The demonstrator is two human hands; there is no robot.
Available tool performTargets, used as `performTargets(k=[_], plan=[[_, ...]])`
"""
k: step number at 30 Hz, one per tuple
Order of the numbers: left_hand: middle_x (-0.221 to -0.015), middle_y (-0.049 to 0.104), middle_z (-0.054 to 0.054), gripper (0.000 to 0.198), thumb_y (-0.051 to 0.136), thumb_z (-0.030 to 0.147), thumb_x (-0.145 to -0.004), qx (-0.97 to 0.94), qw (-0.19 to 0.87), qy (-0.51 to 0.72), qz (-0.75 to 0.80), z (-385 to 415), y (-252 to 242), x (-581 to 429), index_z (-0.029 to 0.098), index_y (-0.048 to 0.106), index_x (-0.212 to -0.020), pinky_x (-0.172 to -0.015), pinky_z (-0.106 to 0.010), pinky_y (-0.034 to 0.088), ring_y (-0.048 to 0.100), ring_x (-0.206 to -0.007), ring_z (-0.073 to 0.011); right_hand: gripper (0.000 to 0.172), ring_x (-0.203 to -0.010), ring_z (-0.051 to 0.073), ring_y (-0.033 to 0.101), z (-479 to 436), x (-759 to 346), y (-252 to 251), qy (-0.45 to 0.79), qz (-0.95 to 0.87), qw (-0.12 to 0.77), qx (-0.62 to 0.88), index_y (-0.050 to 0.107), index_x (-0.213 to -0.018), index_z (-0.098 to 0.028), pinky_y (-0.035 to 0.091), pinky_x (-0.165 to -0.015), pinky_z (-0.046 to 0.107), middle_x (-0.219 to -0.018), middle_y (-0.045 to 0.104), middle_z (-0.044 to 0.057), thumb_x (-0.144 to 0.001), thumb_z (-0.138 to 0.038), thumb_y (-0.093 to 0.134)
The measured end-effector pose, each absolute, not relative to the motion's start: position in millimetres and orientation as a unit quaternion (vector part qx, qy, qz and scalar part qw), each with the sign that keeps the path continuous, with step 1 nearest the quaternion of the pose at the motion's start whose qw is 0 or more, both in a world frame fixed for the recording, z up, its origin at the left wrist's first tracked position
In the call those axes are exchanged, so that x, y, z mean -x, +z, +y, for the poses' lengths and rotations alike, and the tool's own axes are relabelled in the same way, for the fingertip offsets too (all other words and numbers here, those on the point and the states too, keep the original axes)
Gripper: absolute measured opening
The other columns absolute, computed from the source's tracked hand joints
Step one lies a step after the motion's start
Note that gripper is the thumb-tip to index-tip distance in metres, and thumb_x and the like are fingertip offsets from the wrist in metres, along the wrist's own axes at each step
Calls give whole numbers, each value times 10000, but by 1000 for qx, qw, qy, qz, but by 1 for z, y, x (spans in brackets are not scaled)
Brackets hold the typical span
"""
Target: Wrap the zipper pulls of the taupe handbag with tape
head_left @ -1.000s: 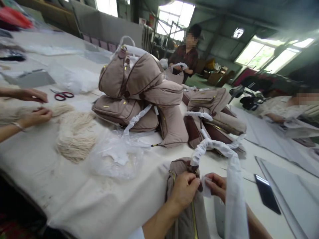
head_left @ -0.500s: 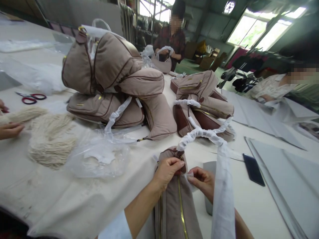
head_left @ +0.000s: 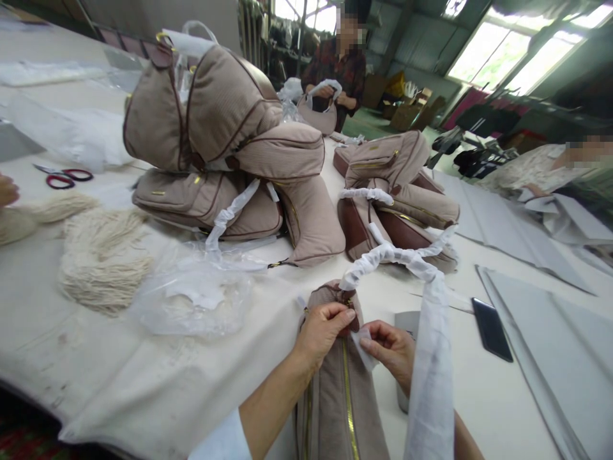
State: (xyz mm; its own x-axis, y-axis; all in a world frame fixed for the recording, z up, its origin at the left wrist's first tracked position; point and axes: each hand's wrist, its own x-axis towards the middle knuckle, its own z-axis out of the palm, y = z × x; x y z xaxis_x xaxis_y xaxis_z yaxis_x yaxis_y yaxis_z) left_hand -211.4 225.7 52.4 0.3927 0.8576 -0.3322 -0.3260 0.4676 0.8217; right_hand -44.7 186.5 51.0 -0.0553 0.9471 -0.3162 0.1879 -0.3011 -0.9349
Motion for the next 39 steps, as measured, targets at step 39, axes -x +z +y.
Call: performTargets(k=[39], plan=[[-602,564,19,197,537,324,-682,-230,705,480,468,242,34,211,154,481,-765,-509,-200,413,530,-519,-97,353,-573,148,484,289,99,47,240,-673,325,620,537,-623,-172,389,-593,268,-573,538,6,-734,-506,567]])
